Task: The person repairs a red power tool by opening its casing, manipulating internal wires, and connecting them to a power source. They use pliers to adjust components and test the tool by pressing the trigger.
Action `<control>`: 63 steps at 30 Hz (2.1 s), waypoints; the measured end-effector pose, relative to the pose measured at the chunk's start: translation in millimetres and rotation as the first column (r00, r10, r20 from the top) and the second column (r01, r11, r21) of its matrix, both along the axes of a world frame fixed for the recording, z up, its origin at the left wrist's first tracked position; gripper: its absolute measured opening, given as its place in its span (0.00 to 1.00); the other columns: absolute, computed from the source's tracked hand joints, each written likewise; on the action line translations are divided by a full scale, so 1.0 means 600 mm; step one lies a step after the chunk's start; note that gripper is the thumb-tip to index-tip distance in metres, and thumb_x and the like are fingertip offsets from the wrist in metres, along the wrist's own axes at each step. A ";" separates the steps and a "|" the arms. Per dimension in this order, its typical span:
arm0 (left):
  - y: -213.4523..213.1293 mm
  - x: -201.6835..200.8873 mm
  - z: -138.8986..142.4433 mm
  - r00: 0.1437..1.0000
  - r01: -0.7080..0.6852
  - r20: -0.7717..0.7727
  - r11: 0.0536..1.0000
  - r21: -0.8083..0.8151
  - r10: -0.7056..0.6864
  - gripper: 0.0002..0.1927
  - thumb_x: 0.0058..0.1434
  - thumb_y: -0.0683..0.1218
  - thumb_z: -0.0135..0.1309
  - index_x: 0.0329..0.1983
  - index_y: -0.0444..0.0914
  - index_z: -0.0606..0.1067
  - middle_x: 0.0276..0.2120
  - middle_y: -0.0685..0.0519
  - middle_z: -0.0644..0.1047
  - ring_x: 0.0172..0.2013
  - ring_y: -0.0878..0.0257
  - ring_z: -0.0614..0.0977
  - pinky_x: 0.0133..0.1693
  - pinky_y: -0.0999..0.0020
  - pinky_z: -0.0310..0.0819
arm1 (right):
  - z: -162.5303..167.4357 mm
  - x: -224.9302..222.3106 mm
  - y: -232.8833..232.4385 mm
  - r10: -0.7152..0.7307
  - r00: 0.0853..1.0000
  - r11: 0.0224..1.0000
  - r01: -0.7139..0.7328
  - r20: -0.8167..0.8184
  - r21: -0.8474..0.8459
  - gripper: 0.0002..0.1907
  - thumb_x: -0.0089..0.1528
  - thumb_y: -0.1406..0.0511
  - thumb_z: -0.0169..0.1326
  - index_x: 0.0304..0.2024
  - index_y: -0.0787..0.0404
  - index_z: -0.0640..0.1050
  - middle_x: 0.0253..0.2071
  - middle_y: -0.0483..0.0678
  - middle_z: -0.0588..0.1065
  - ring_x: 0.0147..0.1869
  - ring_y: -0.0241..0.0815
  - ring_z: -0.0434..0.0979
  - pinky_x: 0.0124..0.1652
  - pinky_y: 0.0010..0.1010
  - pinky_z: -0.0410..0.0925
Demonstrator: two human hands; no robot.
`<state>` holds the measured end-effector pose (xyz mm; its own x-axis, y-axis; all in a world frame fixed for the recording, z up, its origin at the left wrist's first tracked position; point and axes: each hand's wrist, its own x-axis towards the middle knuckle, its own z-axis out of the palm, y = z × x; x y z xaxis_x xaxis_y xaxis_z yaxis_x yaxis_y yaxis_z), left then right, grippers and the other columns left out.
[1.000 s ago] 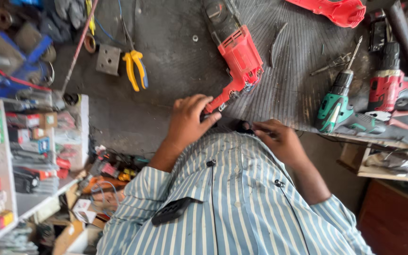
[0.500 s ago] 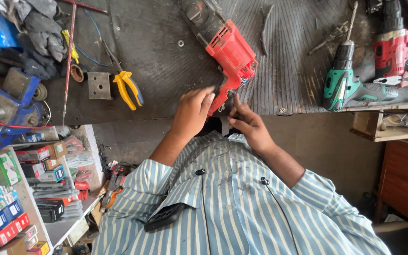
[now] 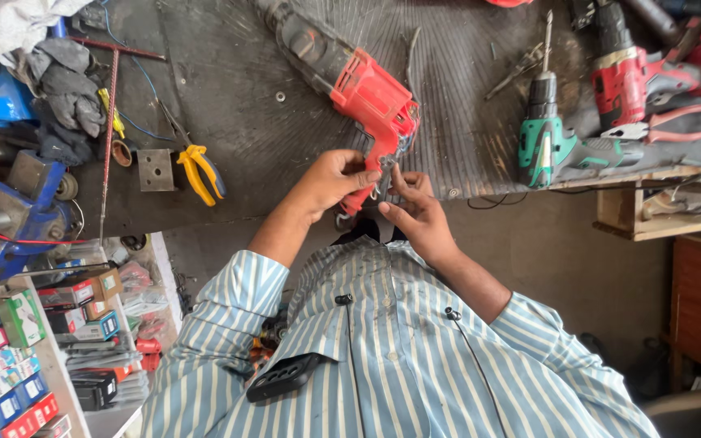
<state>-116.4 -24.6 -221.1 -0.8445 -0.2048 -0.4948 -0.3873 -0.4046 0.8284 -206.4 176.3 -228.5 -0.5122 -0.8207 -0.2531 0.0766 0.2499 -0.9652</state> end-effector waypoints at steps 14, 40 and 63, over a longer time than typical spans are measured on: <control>0.200 -0.139 0.090 0.867 -0.135 -0.433 0.953 0.273 0.247 0.23 0.60 0.40 0.68 0.58 0.34 0.74 0.46 0.52 0.78 0.40 0.66 0.75 0.38 0.70 0.68 | 0.222 -0.160 0.098 -0.130 0.588 0.968 -0.098 -0.798 -0.229 0.39 0.60 0.68 0.73 0.69 0.46 0.68 0.65 0.53 0.63 0.57 0.50 0.80 0.50 0.31 0.76; 0.135 -0.069 0.301 0.750 -0.636 -0.649 0.130 -0.760 -0.128 0.19 0.57 0.45 0.74 0.46 0.42 0.76 0.52 0.52 0.73 0.52 0.51 0.81 0.54 0.54 0.80 | 0.392 -0.348 0.051 0.070 0.122 0.860 -0.510 -0.990 -0.002 0.22 0.56 0.71 0.70 0.51 0.44 0.83 0.49 0.42 0.77 0.58 0.49 0.75 0.55 0.44 0.65; 0.052 -0.030 0.317 0.779 -0.527 -0.625 0.589 -0.613 0.047 0.05 0.67 0.40 0.62 0.40 0.36 0.76 0.49 0.48 0.78 0.56 0.53 0.83 0.65 0.56 0.77 | 0.246 -0.092 -0.061 0.028 0.999 0.842 -0.002 0.040 -0.540 0.51 0.66 0.46 0.61 0.74 0.65 0.48 0.73 0.60 0.57 0.79 0.58 0.63 0.77 0.54 0.61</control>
<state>-134.7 6.3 -30.8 -0.7178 -0.5597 0.4142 0.1925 0.4121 0.8906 -261.9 139.9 -80.7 -0.4976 -0.8417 0.2099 0.1228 -0.3078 -0.9435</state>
